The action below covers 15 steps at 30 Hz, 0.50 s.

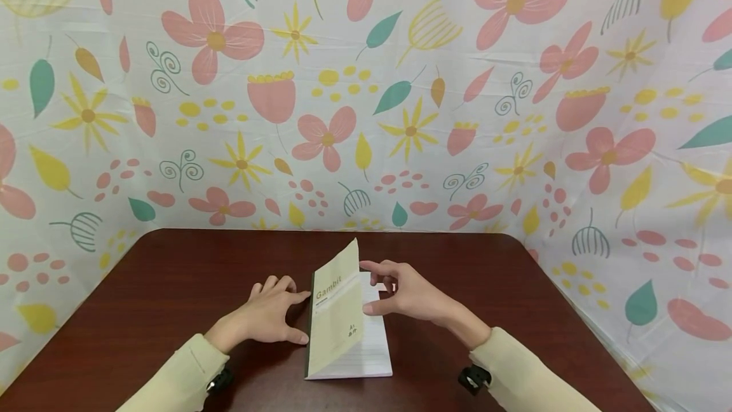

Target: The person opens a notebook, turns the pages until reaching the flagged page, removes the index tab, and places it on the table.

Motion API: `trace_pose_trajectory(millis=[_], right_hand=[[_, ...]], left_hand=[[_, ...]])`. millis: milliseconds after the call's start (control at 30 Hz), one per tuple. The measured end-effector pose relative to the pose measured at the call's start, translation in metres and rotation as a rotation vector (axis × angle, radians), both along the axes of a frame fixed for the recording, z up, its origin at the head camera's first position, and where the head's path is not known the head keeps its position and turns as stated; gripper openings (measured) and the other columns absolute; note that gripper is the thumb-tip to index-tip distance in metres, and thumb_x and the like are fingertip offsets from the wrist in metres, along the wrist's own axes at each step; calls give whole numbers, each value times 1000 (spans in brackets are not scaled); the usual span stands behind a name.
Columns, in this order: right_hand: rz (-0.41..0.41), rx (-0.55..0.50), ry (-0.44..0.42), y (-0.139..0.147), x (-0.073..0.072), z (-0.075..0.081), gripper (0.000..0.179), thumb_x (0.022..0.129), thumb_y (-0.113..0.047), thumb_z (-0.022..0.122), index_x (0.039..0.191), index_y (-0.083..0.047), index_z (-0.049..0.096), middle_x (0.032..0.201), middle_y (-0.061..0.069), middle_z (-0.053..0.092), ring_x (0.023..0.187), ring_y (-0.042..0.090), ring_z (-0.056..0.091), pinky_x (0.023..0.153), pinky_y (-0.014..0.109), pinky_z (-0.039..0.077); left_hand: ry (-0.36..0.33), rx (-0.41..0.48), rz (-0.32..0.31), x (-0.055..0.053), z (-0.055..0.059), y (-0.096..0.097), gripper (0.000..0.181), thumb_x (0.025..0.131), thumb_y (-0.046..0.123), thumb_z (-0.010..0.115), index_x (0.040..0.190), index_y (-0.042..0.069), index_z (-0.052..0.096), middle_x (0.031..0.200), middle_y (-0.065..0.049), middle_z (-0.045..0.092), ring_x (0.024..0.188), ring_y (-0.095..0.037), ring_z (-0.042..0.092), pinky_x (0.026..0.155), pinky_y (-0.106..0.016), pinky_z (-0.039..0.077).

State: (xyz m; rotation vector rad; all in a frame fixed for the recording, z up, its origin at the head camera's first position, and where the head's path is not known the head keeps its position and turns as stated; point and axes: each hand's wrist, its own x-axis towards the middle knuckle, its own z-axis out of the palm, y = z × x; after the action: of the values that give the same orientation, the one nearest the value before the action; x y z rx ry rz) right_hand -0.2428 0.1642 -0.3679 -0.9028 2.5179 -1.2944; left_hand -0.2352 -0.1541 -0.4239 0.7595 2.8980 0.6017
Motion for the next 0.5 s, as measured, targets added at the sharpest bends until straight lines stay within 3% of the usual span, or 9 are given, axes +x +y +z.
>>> trace_pose_trajectory(millis=[167, 500], right_hand=[[-4, 3, 13, -6, -2, 1, 77, 87, -27, 89, 153, -7, 56, 105, 3, 55, 90, 36, 47, 75, 31, 43], [-5, -41, 29, -17, -2, 3, 74, 87, -27, 88, 152, -8, 57, 105, 1, 56, 82, 25, 44, 75, 32, 40]], left_hand=[[13, 4, 12, 1, 4, -5, 87, 80, 52, 89, 149, 6, 61, 136, -7, 51, 120, -32, 41, 85, -49, 31], [75, 50, 32, 2, 27, -12, 80, 88, 52, 83, 153, 12, 58, 140, -9, 55, 127, -37, 45, 89, -52, 37]])
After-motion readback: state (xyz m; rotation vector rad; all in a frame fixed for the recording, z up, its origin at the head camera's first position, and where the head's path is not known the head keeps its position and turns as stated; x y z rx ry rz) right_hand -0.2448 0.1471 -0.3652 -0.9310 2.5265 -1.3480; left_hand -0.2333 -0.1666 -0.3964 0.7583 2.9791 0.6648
